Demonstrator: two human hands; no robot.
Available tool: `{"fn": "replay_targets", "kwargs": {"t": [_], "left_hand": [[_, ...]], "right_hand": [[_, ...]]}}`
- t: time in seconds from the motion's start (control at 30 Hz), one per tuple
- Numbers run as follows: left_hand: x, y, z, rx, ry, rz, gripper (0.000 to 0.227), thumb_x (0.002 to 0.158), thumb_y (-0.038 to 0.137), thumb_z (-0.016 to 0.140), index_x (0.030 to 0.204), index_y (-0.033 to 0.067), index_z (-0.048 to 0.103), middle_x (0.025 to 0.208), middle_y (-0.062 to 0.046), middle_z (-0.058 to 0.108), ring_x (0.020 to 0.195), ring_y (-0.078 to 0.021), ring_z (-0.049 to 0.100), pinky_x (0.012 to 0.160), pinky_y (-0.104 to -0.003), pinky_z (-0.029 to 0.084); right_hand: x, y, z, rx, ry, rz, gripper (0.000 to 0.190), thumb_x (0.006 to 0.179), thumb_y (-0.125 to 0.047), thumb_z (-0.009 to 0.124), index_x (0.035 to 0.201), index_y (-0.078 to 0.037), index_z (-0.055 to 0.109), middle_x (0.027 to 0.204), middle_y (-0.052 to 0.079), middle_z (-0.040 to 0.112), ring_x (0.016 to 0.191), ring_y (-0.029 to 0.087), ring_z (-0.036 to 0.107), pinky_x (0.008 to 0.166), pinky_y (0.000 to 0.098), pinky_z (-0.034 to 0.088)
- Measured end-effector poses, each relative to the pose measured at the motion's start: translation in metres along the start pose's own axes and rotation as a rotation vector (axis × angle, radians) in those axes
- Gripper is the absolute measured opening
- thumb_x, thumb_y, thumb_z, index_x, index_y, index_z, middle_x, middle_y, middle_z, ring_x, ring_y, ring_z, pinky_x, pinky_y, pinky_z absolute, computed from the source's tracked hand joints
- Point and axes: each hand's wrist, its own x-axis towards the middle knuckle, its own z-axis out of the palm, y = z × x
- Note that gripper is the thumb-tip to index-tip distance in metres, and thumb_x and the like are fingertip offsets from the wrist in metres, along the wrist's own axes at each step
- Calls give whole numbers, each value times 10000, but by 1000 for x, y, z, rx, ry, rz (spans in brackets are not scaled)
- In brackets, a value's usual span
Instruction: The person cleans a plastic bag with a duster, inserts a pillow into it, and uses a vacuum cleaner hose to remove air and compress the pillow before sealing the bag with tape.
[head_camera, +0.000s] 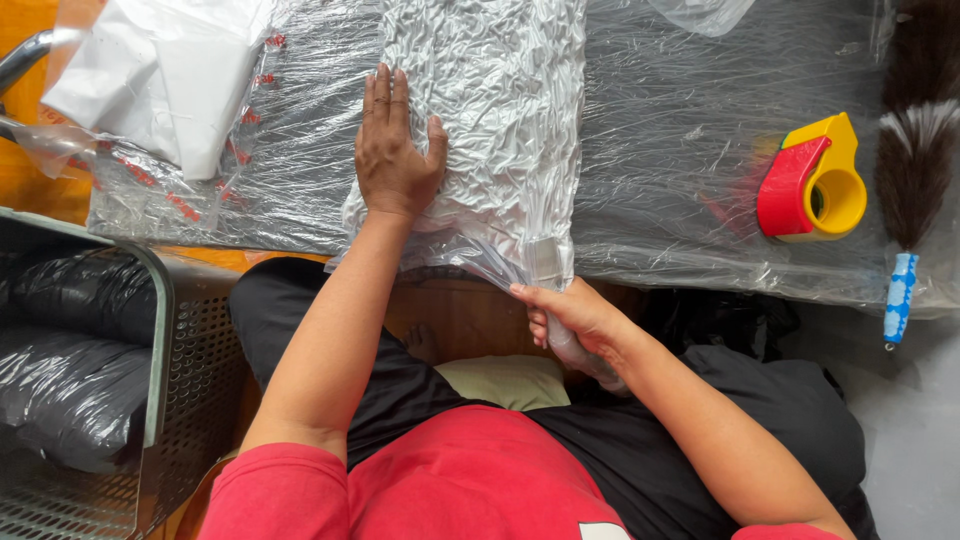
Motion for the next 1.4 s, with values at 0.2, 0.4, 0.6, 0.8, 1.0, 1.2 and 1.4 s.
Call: {"fn": "replay_targets", "kwargs": {"t": [0.2, 0.4, 0.6, 0.8, 1.0, 1.2, 1.4], "left_hand": [[1, 0, -1, -5, -22, -13, 664, 1053, 459, 463, 1613, 118, 362, 1691, -74, 281, 1577, -272, 267, 1184, -519, 423], [1, 0, -4, -33, -12, 2, 674, 1053, 453, 479, 1610, 94, 353, 1684, -97, 294, 1575, -292, 254, 1189, -525, 417], [-5, -12, -6, -85, -178, 54, 886, 1087, 611, 451, 1672, 130, -7, 1754, -106, 0, 1638, -288, 40, 1314, -572, 178], [-71, 44, -47, -348, 190, 26, 609, 1035, 337, 598, 1511, -1, 427, 1554, -229, 379, 1503, -403, 319, 1243, -536, 255], [-196, 83, -72, -549, 22, 133, 268, 921, 324, 729, 1063, 130, 610, 905, -27, 555, 879, -258, 655, 808, -358, 549], [-248, 93, -17, -1192, -828, -506, 702, 909, 495, 782, 1429, 127, 485, 1349, -206, 603, 1270, -324, 636, 1072, -423, 524], [-201, 81, 1, -1526, -408, -729, 578, 1072, 516, 480, 1330, -2, 462, 1236, -267, 612, 1131, -347, 661, 1001, -513, 542]], "right_hand": [[9, 5, -3, 55, -37, -60, 304, 881, -195, 768, 712, 40, 673, 626, 143, 678, 775, 428, 787, 612, 499, 659], [9, 2, -4, 12, 37, 75, 380, 873, -221, 750, 1133, 16, 603, 933, 249, 743, 815, 402, 768, 526, 324, 567], [5, 4, -3, -29, 8, -14, 234, 894, -212, 758, 918, -127, 541, 595, -5, 441, 510, 90, 436, 463, 270, 418], [8, 8, -6, -8, 65, -96, 301, 894, -206, 821, 756, -74, 588, 584, 38, 516, 464, 138, 563, 441, 353, 550], [8, 7, 2, 10, 70, -92, 305, 899, -206, 817, 757, -78, 579, 592, 26, 494, 472, 127, 554, 443, 350, 550], [-1, 6, 18, 30, 115, -125, 340, 891, -239, 837, 749, -73, 578, 583, 35, 492, 459, 124, 549, 451, 352, 552], [-1, 2, 17, 25, 91, -137, 321, 905, -210, 808, 741, -79, 565, 588, 15, 474, 462, 107, 535, 441, 351, 548]]}}
